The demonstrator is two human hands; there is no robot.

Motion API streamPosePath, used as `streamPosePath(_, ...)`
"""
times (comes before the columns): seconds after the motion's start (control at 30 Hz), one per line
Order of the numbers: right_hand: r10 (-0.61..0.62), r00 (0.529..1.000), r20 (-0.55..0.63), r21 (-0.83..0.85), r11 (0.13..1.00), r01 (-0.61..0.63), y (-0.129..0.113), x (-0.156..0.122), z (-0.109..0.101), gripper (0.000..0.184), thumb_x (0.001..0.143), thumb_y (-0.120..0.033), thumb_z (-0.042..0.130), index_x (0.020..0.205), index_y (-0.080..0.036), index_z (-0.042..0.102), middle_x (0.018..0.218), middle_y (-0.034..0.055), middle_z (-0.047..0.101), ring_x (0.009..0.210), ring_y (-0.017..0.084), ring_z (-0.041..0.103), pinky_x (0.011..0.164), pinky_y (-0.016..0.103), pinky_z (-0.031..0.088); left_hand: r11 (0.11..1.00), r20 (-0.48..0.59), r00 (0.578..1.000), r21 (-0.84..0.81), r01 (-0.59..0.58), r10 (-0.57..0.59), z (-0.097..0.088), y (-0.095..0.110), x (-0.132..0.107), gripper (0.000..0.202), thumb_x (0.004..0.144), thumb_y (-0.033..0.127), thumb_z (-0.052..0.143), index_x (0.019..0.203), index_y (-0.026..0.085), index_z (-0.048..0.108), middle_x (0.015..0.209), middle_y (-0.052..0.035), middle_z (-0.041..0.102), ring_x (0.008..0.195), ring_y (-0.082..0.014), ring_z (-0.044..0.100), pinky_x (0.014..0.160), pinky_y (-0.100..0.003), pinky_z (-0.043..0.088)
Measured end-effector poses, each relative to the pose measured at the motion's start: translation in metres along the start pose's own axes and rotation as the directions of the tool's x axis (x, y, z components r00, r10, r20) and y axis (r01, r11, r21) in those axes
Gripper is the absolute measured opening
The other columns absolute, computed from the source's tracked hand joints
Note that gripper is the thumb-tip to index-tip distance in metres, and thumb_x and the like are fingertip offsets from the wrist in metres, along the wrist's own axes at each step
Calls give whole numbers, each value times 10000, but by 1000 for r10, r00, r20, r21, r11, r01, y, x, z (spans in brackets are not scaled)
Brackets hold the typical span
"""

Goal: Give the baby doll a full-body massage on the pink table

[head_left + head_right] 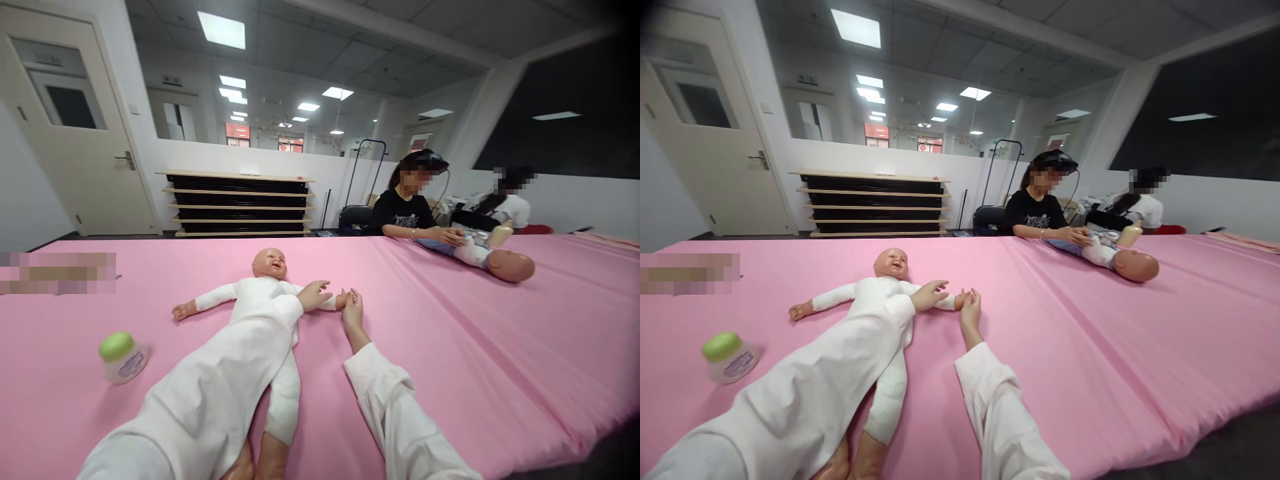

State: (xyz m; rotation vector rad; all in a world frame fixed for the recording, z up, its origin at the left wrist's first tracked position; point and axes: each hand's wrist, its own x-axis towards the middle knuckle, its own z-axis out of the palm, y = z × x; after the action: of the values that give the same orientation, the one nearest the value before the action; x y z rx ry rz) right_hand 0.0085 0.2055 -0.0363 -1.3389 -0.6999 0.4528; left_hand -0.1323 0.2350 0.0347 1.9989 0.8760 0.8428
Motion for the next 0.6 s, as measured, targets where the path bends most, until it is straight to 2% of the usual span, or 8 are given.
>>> streamPosePath(0.13, -15, 999, 51, -144, 989, 22, 0, 4, -3, 310, 701, -275, 425, 938, -131, 562, 970, 90, 601, 910, 192, 556, 828, 310, 424, 993, -178, 983, 100, 57, -39, -83, -22, -38, 394, 771, 162, 516, 1165, 156, 522, 1187, -88, 539, 1039, -180, 522, 921, -302, 399)
streamPosePath(0.2, -24, 998, 66, -202, 979, 37, -2, 2, -3, 330, 697, -253, 404, 939, -111, 577, 987, 113, 600, 930, 210, 552, 850, 332, 413, 971, -345, 934, 175, 162, -94, -124, -41, -70, 438, 762, 125, 482, 1200, 149, 483, 1243, -114, 473, 1129, -218, 454, 971, -358, 349)
streamPosePath(0.27, -35, 997, 70, -256, 965, 52, -5, 0, -3, 358, 704, -235, 390, 970, -89, 579, 1036, 142, 584, 978, 232, 536, 887, 362, 390, 897, -531, 829, 261, 358, -176, -154, -63, -104, 488, 751, 105, 467, 1238, 119, 438, 1292, -165, 402, 1213, -281, 355, 1004, -443, 279)
streamPosePath(0.33, -42, 997, 58, -302, 952, 58, -13, -3, 0, 380, 709, -218, 401, 1014, -69, 572, 1107, 177, 544, 1073, 270, 480, 946, 424, 330, 717, -692, 672, 324, 617, -266, -172, -82, -132, 525, 748, 131, 487, 1266, 121, 406, 1359, -188, 308, 1242, -332, 299, 988, -493, 267)
streamPosePath(0.4, -103, 995, -10, -429, 899, 89, -27, -7, 9, 402, 713, -189, 413, 1072, -78, 555, 1200, 194, 475, 1189, 317, 359, 990, 527, 209, 537, -783, 533, 314, 783, -320, -181, -97, -152, 521, 763, 196, 515, 1269, 137, 403, 1401, -189, 238, 1264, -356, 252, 971, -511, 271)
streamPosePath(0.47, -229, 973, 10, -571, 798, 193, -49, -16, 27, 420, 716, -145, 402, 1110, -105, 540, 1241, 177, 443, 1234, 327, 286, 990, 582, 132, 479, -804, 467, 266, 837, -369, -185, -109, -164, 490, 784, 278, 526, 1245, 145, 426, 1364, -206, 294, 1265, -364, 250, 958, -529, 270)
streamPosePath(0.53, -334, 912, 240, -571, 711, 411, -76, -32, 55, 407, 730, -115, 379, 1100, -121, 547, 1193, 141, 494, 1183, 284, 370, 996, 524, 212, 487, -788, 465, 246, 838, -403, -187, -118, -169, 493, 778, 353, 547, 1222, 164, 445, 1255, -204, 413, 1214, -353, 344, 937, -520, 303)
streamPosePath(0.6, -387, 729, 565, -337, 698, 632, -103, -55, 92, 364, 783, -124, 350, 1078, -132, 562, 1140, 108, 542, 1090, 220, 471, 966, 403, 332, 598, -766, 517, 222, 770, -382, -190, -126, -171, 506, 752, 341, 584, 1211, 181, 445, 1169, -167, 459, 1104, -294, 474, 909, -451, 372)
